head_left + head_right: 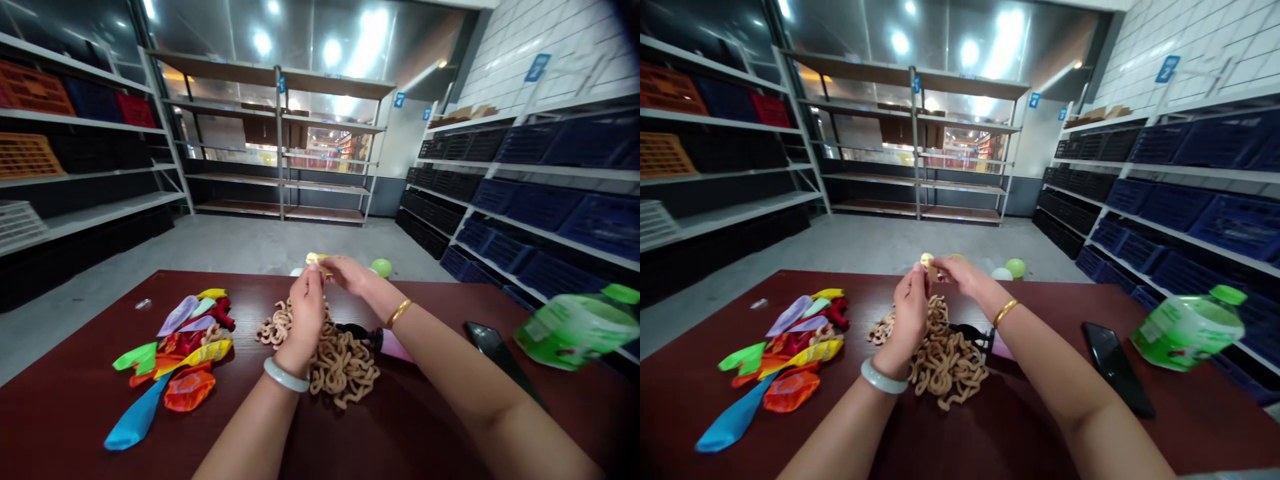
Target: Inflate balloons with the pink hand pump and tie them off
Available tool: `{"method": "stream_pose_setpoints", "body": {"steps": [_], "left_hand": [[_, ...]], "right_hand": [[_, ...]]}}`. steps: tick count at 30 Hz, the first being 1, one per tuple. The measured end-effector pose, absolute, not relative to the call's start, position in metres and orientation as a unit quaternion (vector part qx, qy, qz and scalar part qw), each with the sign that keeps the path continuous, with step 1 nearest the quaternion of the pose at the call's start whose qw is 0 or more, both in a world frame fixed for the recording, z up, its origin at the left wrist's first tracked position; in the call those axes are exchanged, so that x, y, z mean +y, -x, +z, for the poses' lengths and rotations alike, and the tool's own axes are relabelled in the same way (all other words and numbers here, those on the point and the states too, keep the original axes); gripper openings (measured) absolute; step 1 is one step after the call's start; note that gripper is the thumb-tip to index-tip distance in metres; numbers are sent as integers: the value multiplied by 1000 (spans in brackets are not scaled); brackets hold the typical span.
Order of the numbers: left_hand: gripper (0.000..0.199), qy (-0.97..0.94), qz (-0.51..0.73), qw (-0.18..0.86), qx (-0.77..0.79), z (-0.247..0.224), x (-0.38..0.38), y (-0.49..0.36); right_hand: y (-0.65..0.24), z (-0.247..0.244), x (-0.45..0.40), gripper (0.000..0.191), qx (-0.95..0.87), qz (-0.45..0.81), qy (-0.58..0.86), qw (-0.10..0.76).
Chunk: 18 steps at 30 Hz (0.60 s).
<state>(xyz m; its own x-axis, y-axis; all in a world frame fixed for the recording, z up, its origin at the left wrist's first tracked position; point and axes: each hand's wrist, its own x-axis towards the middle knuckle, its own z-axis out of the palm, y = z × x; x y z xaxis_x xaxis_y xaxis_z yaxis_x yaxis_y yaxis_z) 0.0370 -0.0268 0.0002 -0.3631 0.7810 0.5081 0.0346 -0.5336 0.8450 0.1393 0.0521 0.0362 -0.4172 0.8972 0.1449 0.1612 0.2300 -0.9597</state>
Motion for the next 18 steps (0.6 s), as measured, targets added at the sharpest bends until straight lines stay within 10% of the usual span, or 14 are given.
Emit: {"method": "stream_pose_setpoints", "body": {"steps": [9, 18], "left_hand": [[46, -420, 562, 621, 349, -9, -24, -64], [12, -355, 504, 709, 343, -3, -34, -70]], "right_hand": [[-206, 25, 13, 25, -635, 561, 356, 393], [-254, 4, -1, 42, -744, 405, 431, 312]]}}
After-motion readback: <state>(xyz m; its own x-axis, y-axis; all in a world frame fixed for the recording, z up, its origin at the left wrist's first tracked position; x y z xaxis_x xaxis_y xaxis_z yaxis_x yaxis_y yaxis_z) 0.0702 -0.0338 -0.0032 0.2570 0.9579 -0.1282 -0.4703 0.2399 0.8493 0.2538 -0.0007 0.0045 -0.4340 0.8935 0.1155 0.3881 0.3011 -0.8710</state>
